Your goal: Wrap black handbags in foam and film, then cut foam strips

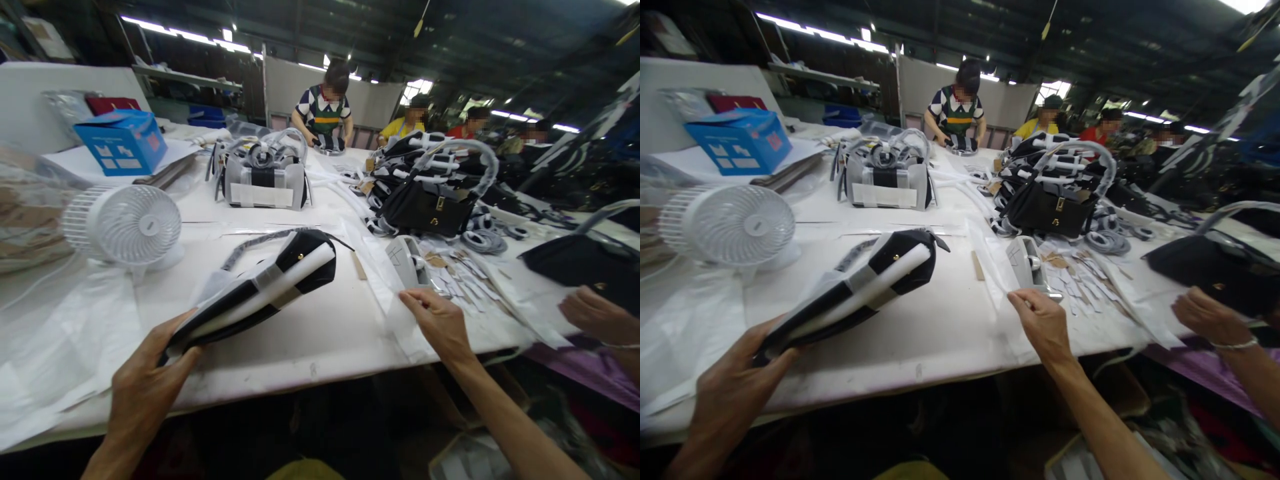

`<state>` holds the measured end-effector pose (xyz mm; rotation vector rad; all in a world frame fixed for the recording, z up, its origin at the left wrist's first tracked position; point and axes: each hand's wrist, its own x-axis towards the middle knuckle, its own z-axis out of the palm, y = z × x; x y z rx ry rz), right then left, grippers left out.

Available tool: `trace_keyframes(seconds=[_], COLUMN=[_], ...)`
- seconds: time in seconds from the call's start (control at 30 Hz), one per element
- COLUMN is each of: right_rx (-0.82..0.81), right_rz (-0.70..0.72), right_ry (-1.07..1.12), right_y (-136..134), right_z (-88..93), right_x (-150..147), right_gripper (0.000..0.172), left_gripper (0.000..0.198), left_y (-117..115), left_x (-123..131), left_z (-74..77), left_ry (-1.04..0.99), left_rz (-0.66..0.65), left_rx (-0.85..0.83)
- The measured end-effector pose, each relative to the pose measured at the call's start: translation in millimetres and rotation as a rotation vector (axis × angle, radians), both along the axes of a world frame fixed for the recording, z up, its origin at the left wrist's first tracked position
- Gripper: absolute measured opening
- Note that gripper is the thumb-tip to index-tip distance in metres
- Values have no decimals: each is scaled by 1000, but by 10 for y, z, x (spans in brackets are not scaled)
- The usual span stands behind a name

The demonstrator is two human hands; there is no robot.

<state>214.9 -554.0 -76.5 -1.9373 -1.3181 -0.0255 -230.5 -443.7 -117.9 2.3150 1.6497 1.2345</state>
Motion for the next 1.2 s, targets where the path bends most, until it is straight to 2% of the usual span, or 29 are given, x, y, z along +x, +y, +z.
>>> trace_keyframes(seconds=[0.07, 0.13, 0.2, 0.27, 0.33, 0.37, 0.4, 0.47, 0.53, 0.6, 0.67, 0.77, 0.83, 0.9, 1.0, 1.07, 1.13, 1.2], right_rx=[78, 95, 1, -180, -325, -350, -339, -275, -222, -222, -262, -296, -287, -301, -346, -368, -395, -457], right_rz=[9, 97, 286, 550, 739, 756, 711, 538, 418, 427, 441, 401, 416, 489, 653, 814, 973, 986], right_ry=[87, 164, 241, 311, 359, 363, 346, 216, -3, -208, -329, -385, -427, -498, -594, -615, -595, -556], right_y=[30, 66, 93, 111, 141, 169, 205, 294, 370, 402, 393, 372, 400, 478, 686, 872, 1081, 1302], right_z=[74, 83, 47, 10, -7, -15, -32, -123, -304, -538, -745, -869, -809, -671, -419, -294, -246, -281], right_x=[-162, -399, -681, -933, -1071, -1082, -1054, -907, -712, -554, -477, -496, -549, -598, -655, -706, -803, -973], right_gripper=[28, 25, 22, 18, 16, 16, 17, 24, 32, 41, 43, 40, 40, 38, 30, 27, 33, 39], left_gripper=[36, 36, 37, 39, 40, 40, 39, 39, 39, 38, 37, 37, 37, 38, 38, 39, 40, 41], left_y=[-8, -11, -6, 5, 15, 19, 21, 21, 16, 9, 5, 7, 10, 9, 4, 2, 6, 16], left_x=[-2, -4, -10, -19, -28, -30, -30, -26, -19, -13, -10, -9, -10, -10, -6, -3, -4, -11], left_z=[6, 11, 7, -12, -38, -49, -57, -61, -54, -43, -35, -31, -29, -21, -7, -7, -19, -37], left_ry=[-11, -24, -43, -68, -90, -99, -106, -119, -129, -139, -156, -177, -181, -183, -202, -226, -258, -292], left_rz=[1, 8, 9, 10, 29, 43, 60, 82, 88, 77, 60, 53, 53, 46, 39, 45, 64, 91], left_rx=[-25, -57, -69, -70, -82, -93, -104, -113, -116, -114, -116, -123, -127, -134, -148, -165, -189, -212])
